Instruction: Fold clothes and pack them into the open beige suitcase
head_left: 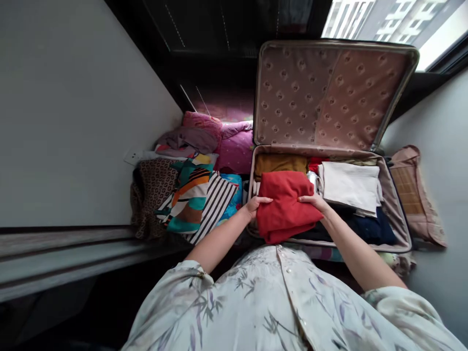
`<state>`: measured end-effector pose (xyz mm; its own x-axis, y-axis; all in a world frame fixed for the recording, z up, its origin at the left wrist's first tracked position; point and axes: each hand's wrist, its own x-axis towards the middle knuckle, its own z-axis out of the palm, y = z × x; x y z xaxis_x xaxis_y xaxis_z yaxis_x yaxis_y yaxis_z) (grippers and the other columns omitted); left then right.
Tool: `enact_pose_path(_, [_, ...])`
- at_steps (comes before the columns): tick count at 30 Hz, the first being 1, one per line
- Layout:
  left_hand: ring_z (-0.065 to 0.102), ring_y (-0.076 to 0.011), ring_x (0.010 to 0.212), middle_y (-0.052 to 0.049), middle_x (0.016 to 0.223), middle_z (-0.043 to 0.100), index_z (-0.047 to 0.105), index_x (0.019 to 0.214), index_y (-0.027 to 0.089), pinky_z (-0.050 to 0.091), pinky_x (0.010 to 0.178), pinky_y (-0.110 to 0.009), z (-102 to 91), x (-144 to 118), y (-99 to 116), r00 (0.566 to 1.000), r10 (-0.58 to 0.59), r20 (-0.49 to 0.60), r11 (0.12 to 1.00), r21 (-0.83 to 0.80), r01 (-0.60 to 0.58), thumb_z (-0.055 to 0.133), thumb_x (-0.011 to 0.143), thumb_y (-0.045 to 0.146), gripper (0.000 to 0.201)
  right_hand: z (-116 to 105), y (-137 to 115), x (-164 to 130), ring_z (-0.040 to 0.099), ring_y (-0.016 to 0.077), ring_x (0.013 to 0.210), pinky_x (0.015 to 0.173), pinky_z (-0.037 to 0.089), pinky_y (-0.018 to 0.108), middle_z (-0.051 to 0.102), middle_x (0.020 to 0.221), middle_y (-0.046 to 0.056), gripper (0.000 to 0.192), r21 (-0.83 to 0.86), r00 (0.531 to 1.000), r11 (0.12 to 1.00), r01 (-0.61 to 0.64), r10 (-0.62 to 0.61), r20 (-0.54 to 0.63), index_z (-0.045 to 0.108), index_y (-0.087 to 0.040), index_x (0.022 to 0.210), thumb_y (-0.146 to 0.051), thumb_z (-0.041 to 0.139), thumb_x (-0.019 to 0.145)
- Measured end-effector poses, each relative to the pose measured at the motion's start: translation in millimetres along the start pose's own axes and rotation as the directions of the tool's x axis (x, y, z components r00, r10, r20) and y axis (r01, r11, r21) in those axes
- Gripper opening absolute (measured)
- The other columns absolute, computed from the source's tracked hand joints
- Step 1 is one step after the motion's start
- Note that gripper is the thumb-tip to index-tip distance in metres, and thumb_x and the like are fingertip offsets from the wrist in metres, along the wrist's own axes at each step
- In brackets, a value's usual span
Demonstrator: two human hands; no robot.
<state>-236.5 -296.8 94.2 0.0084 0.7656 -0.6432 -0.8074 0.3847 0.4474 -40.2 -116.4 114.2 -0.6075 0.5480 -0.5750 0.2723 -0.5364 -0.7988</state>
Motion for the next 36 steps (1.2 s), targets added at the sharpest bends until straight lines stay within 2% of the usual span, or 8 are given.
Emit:
enact_pose_path(3, [0.075, -0.0276, 0.105, -0.015, 0.109, 0.078, 0.071, 0.108, 0.009, 0.055, 0.103, -0.043, -5.2, 17.1, -10.7, 0.958, 0.127, -0.259, 0.983, 0.158, -0.088, 0.066, 0.067, 0.005, 0.041, 0.2, 42.9, 29.5, 0.069, 0.0333, 0.111, 0.104, 0.052, 0.046, 0.077, 0.107, 0.009, 0.064, -0.054, 0.999, 0.998, -0.02, 0.018, -0.05, 0.069, -0.019, 0.101, -0.021, 0.085, 0.039])
enact_pose_path(7, [0.065, -0.0275, 0.124, -0.016, 0.133, 0.069, 0.057, 0.138, 0.013, 0.048, 0.111, -0.041, -3.0, 29.4, -30.8, 0.765, 0.439, -0.471, 0.805, 0.585, -0.102, 0.066, 0.066, -0.001, 0.074, 3.9, 77.6, 57.4, 0.069, 0.0295, 0.108, 0.102, 0.052, 0.044, 0.076, 0.108, 0.01, 0.063, -0.128, 0.998, 0.99, -0.058, 0.054, -0.036, 0.068, -0.018, 0.102, -0.02, 0.079, 0.04])
enact_pose_path(12, [0.043, -0.0367, 0.146, -0.029, 0.158, 0.04, 0.017, 0.163, 0.009, 0.036, 0.12, -0.05, 10.0, 12.1, -57.4, 0.645, 0.708, -0.287, 0.315, 0.946, 0.075, 0.066, 0.077, 0.007, 0.099, -3.9, 78.8, 57.7, 0.067, 0.0312, 0.111, 0.101, 0.052, 0.044, 0.072, 0.12, 0.015, 0.07, -0.32, 0.997, 0.948, -0.008, 0.031, 0.066, 0.066, -0.013, 0.12, -0.027, 0.077, 0.052])
enact_pose_path(15, [0.006, -0.0404, 0.159, -0.024, 0.171, 0.01, 0.021, 0.164, 0.014, 0.013, 0.127, -0.058, 16.5, -2.6, -60.8, 0.688, 0.716, 0.118, -0.223, 0.973, 0.065, 0.076, 0.079, 0.019, 0.101, -4.2, 69.2, 39.7, 0.055, 0.0374, 0.132, 0.113, 0.041, 0.052, 0.057, 0.145, 0.021, 0.092, -0.658, 0.99, 0.747, 0.096, -0.141, -0.016, 0.042, -0.013, 0.153, -0.035, 0.074, 0.069])
enact_pose_path(18, [-0.01, -0.0436, 0.157, -0.023, 0.171, 0.005, 0.022, 0.164, 0.014, -0.001, 0.125, -0.065, 11.7, -4.2, -55.3, 0.856, 0.471, 0.216, -0.489, 0.871, 0.049, 0.093, 0.063, 0.034, 0.125, 2.1, 61.5, 22.5, 0.019, 0.0453, 0.154, 0.12, 0.019, 0.063, 0.018, 0.169, 0.022, 0.104, -0.928, 0.91, 0.31, 0.205, -0.409, 0.064, 0.017, -0.02, 0.166, -0.041, 0.072, 0.08])
enact_pose_path(22, [-0.014, -0.0462, 0.156, -0.026, 0.17, -0.004, 0.017, 0.165, 0.013, -0.001, 0.123, -0.068, -14.2, 16.5, -50.4, 0.96, 0.272, 0.07, -0.517, 0.852, 0.084, 0.096, 0.054, 0.044, 0.139, 17.1, 65.3, 31.4, -0.008, 0.0487, 0.156, 0.119, 0.011, 0.067, -0.014, 0.173, 0.007, 0.117, -0.917, 0.891, -0.097, 0.387, -0.218, 0.399, 0.015, -0.041, 0.164, -0.047, 0.083, 0.07])
enact_pose_path(26, [-0.018, -0.049, 0.153, -0.025, 0.169, -0.014, 0.009, 0.166, 0.013, 0.006, 0.123, -0.069, -37.4, 44.5, -62.2, 0.967, 0.243, -0.075, -0.428, 0.886, 0.176, 0.095, 0.054, 0.045, 0.145, 26.6, 82.8, 61.7, -0.003, 0.0544, 0.154, 0.115, 0.015, 0.073, -0.018, 0.172, 0.01, 0.125, -0.899, 0.909, -0.136, 0.415, 0.024, 0.416, 0.013, -0.046, 0.163, -0.055, 0.087, 0.064])
enact_pose_path(36, [-0.008, -0.0565, 0.152, -0.026, 0.17, -0.01, 0.014, 0.166, 0.012, 0.014, 0.119, -0.073, -23.5, 32.8, -63.3, 0.968, 0.247, -0.049, -0.433, 0.888, 0.155, 0.094, 0.052, 0.051, 0.145, 27.4, 86.9, 58.9, 0.015, 0.0514, 0.154, 0.111, 0.026, 0.068, 0.008, 0.173, 0.015, 0.11, -0.874, 0.915, -0.325, 0.361, -0.057, 0.399, 0.02, -0.047, 0.162, -0.051, 0.081, 0.07])
